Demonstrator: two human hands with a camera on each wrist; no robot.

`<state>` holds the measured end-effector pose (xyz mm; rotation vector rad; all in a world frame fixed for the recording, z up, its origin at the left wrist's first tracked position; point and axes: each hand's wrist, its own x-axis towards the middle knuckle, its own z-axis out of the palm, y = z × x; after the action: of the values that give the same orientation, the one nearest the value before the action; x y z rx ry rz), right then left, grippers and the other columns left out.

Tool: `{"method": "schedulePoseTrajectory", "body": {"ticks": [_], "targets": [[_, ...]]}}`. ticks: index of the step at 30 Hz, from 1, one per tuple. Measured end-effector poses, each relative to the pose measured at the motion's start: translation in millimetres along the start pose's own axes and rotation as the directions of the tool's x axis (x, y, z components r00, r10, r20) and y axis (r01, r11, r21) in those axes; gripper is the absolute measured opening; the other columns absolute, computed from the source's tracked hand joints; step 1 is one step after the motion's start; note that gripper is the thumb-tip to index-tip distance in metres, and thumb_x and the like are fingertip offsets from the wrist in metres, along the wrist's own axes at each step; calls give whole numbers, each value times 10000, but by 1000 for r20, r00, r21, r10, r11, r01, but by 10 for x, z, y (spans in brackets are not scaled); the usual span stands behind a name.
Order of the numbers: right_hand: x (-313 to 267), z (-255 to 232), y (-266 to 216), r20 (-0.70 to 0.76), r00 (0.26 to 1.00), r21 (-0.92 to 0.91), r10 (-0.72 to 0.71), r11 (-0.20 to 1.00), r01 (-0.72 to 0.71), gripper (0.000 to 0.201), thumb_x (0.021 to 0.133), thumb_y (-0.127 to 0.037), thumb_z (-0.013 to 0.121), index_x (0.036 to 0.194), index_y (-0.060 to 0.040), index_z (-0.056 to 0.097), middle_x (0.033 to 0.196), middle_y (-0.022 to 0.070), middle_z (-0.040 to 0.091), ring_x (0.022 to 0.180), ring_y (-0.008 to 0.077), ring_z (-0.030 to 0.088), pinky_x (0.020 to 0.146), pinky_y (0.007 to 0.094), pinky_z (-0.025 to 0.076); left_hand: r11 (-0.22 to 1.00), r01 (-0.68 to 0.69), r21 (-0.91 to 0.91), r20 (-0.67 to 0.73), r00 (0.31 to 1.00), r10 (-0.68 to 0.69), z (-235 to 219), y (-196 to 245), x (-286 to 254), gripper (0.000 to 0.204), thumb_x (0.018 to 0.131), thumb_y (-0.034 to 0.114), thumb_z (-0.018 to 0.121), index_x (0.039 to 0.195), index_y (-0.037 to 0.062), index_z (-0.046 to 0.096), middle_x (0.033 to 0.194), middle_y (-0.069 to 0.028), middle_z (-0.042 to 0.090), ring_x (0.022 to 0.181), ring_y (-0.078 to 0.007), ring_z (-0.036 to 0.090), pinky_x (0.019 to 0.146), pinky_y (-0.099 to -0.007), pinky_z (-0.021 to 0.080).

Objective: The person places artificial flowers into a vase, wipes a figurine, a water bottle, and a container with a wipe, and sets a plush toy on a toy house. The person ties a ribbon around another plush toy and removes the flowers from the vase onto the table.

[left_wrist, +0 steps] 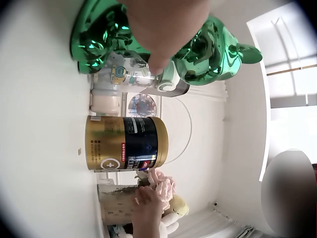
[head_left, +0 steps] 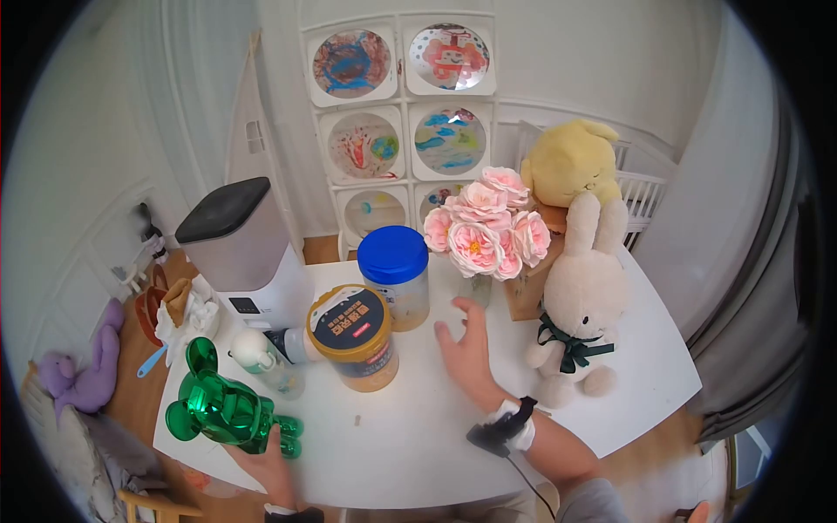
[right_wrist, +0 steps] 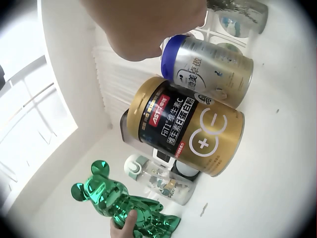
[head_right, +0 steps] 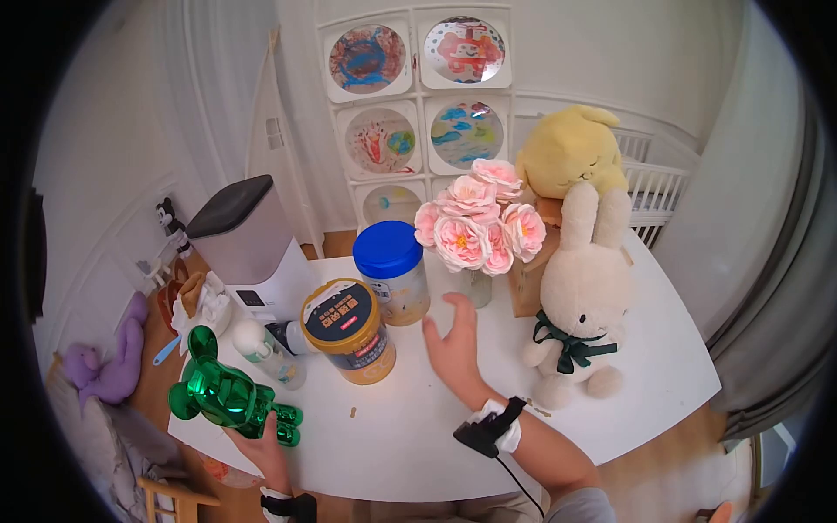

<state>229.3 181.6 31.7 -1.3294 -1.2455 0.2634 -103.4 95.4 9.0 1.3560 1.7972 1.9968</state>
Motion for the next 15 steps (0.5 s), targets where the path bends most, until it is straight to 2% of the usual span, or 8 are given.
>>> {"method": "schedulePoseTrajectory", "body": {"ticks": [1, 3, 6, 9, 10, 12, 13, 15], "targets": [[101, 34, 237, -120, 984, -7, 133, 991, -134, 546, 829, -137, 722, 1287, 28, 476, 1322, 214, 495, 1251, 322, 479, 1053, 422, 369, 998, 51, -30, 16, 999, -50, 7, 14, 4, 892, 764, 3, 796, 1488, -63, 278, 1439, -199, 430, 1272, -296, 451, 1104, -365, 323], [413, 85, 747, -264, 938, -32, 226, 969, -243, 735, 800, -210, 772, 1377, 30, 387, 1290, 286, 445, 1220, 426, 440, 1080, 461, 344, 997, 61, -43, 20, 998, -60, 30, 44, 4, 893, 765, 2, 794, 1490, -62, 276, 1440, -202, 429, 1276, -296, 449, 1108, -365, 320], [834, 25, 870, -337, 931, -112, 137, 976, -184, 758, 779, -249, 792, 1389, 1, 420, 1318, 252, 485, 1248, 401, 461, 1085, 450, 351, 998, 56, -28, 17, 998, -56, 25, -8, 22, 898, 768, 0, 790, 1495, -59, 266, 1446, -207, 418, 1286, -296, 444, 1114, -367, 316], [1215, 134, 1399, -258, 964, -1, -68, 998, 70, 658, 789, -229, 776, 1357, -46, 499, 1337, 190, 546, 1249, 363, 511, 1065, 442, 388, 999, 39, 15, 39, 998, -40, -30, -101, 28, 939, 760, -10, 789, 1511, -51, 227, 1463, -206, 391, 1292, -290, 442, 1110, -370, 329], [1269, 153, 1459, -255, 964, 2, -68, 997, 71, 658, 789, -229, 776, 1357, -46, 499, 1337, 190, 546, 1249, 363, 511, 1065, 442, 388, 999, 33, 30, 65, 997, -35, -42, -105, 33, 976, 751, -17, 791, 1524, -44, 195, 1474, -204, 371, 1291, -285, 443, 1103, -373, 343], [1345, 182, 1585, -228, 931, -359, -285, 913, 192, 531, 789, -188, 764, 1278, -79, 586, 1313, 133, 606, 1223, 329, 561, 1032, 426, 429, 999, 36, 26, 71, 997, -37, -48, -71, 31, 973, 753, -19, 789, 1523, -44, 195, 1473, -206, 372, 1292, -288, 443, 1104, -373, 341], [1330, 141, 1482, -228, 931, -359, -284, 914, 191, 531, 789, -188, 764, 1278, -79, 586, 1313, 133, 606, 1223, 329, 561, 1032, 426, 429, 999, 38, 20, 81, 996, -40, -40, -50, 28, 969, 754, -21, 787, 1522, -44, 196, 1472, -209, 372, 1294, -292, 442, 1105, -374, 340], [1214, -12, 1003, -164, 982, -274, -94, 961, 46, 470, 797, -168, 748, 1237, -72, 612, 1283, 138, 622, 1202, 342, 569, 1023, 423, 438, 999, 34, 23, 72, 997, -36, -20, -40, 19, 968, 753, -23, 787, 1521, -44, 198, 1471, -209, 372, 1295, -292, 441, 1104, -374, 340]]}}
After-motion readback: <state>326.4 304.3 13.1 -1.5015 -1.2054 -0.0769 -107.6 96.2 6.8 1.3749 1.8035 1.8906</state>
